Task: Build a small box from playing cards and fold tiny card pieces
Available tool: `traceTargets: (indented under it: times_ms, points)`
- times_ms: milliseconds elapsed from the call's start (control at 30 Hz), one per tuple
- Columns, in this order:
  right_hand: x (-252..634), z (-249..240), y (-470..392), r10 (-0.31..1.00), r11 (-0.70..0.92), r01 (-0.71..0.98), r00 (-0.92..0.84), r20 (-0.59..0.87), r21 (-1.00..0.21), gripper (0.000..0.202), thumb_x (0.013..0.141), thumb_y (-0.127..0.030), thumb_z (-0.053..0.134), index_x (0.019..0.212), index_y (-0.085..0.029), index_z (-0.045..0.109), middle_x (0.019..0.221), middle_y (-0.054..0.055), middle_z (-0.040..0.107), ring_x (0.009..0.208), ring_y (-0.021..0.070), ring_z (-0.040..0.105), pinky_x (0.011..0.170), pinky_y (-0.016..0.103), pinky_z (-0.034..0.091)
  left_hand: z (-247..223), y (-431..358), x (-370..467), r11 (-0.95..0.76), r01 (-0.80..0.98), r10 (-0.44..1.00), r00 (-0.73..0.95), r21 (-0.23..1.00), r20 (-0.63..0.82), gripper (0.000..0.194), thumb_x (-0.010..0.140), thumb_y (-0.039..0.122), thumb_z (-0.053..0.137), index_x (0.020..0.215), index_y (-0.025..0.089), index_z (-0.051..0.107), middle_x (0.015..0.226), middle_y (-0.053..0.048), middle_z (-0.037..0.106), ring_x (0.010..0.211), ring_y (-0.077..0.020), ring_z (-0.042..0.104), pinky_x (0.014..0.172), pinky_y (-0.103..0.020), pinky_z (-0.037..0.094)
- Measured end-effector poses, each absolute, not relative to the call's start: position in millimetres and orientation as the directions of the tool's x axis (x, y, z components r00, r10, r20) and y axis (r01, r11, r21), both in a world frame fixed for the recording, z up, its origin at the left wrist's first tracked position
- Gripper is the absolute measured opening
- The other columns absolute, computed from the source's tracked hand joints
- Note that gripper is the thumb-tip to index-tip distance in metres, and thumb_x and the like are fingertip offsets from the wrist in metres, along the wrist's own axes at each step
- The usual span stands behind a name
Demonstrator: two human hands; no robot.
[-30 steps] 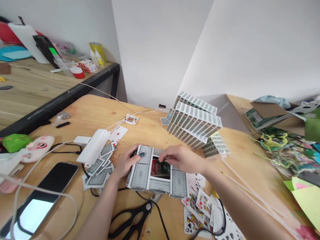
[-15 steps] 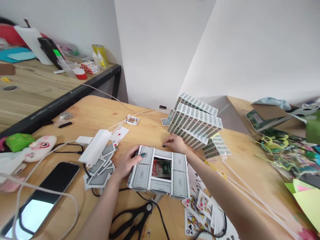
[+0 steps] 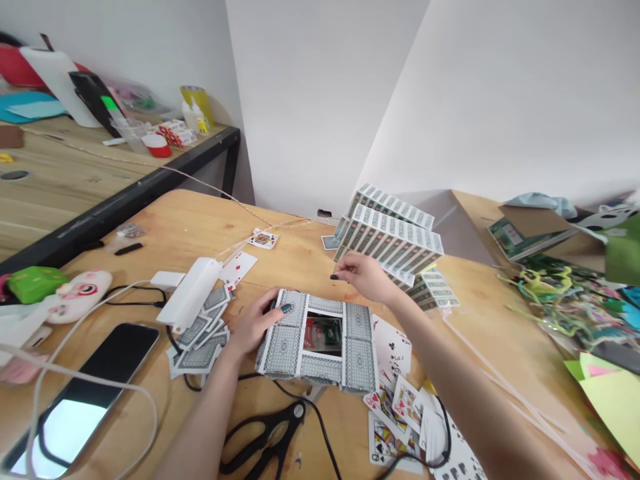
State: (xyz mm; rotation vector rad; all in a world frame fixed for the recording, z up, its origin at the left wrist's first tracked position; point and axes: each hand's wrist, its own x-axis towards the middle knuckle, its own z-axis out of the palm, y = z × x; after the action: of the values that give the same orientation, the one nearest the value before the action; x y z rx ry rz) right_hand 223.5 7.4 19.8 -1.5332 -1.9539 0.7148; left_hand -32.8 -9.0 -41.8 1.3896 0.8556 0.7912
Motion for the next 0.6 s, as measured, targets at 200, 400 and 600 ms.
traceTargets:
  times_ms: [200,400,600]
  points:
    - [196.7,63.7,-47.0,0.867,0.366,0.557,-0.495,0.056,-0.745,0.014,0.082,-0.018,0.054,0.080,-0.022,0.067,0.079,0.001,0.064,0.072,0.0121,0.059,0.068,0.025,0.047,-42.5,-9.2,-33.0,0.044,0.030,0.874,0.484,0.999,-0.053,0.044,0.077,0.039,0.055,0.114,0.016,0.057,0.106,-0.007,0.063,0.098,-0.0252,0.056,0.082,-0.032,0.044]
    - [215.1,26.8,-19.7,0.970,0.238,0.654,-0.192,0.147,-0.718,0.016,0.081,-0.024,0.057,0.086,-0.023,0.071,0.084,0.004,0.064,0.068,0.0124,0.058,0.062,0.024,0.046,-41.0,-9.5,-32.5,0.036,0.031,0.872,0.487,0.999,-0.047,0.045,0.077,0.039,0.054,0.115,0.016,0.056,0.109,-0.007,0.063,0.100,-0.0250,0.056,0.083,-0.031,0.044]
    - [230.7,-33.1,25.6,0.994,0.081,0.804,-0.020,0.110,-0.589,0.012,0.076,-0.016,0.060,0.081,-0.019,0.071,0.084,0.004,0.066,0.078,0.0148,0.061,0.075,0.026,0.047,-39.8,-9.9,-32.6,0.004,0.051,0.880,0.475,0.999,-0.028,0.042,0.078,0.038,0.053,0.114,0.017,0.057,0.110,-0.006,0.063,0.100,-0.0239,0.056,0.084,-0.029,0.043]
